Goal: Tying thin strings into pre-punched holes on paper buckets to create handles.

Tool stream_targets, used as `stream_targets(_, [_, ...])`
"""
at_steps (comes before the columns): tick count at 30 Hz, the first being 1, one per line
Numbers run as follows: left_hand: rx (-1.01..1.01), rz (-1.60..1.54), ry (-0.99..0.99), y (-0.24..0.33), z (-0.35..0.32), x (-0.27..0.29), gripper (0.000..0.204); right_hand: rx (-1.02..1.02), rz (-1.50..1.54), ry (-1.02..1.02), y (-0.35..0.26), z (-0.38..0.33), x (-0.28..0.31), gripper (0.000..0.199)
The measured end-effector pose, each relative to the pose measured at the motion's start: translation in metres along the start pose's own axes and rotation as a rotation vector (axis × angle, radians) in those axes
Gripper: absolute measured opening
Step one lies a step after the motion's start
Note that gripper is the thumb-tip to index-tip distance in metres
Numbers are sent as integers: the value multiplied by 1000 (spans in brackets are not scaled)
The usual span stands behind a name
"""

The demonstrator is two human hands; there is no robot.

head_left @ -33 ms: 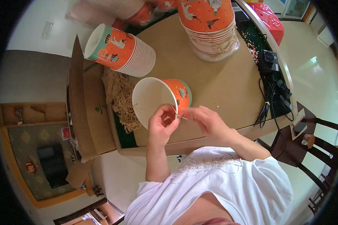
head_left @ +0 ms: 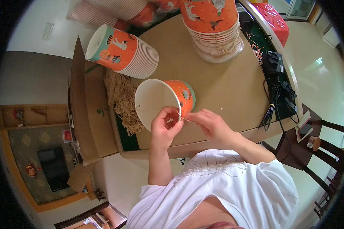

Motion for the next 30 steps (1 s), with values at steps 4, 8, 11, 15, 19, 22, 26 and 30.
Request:
stream_targets(4, [19, 30, -14, 7, 1, -8, 29, -131, 78, 41, -1, -2, 0, 54])
stream_targets(8, [-16, 70, -35, 3, 2, -6, 28, -447, 7, -51, 1, 8, 9, 25])
stream_targets(11, [-26, 151, -2, 1, 1, -8, 29, -263, -96, 43, 9, 11, 8, 22])
stream_targets(15, [-106, 162, 101, 8, -1, -19, 31, -312, -43, 83, 7, 12, 7, 33])
stream_targets(19, [-347, 312, 274, 13, -3, -18, 23, -234, -4, 93, -8, 17, 11, 60])
stream_targets(22, [-433, 492, 222, 24, -1, -27, 19, -120, -13, 134, -17, 17, 13, 62])
stream_targets(26, [-445, 633, 81, 26, 7, -41, 21, -97, -20, 92, -26, 16, 15, 61])
stream_targets(30, [-404, 544, 68, 26, 8, -42, 21, -313, 17, -25, -30, 14, 22, 48])
Point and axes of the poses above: each hand's wrist, its own z-axis towards the middle knuckle, its own x-axis out of the back of the hand, y = z × x, the point moved 1 cm from there along z, towards the middle knuckle, and after that the axes turned 6 degrees about y, right-handed, at the moved point
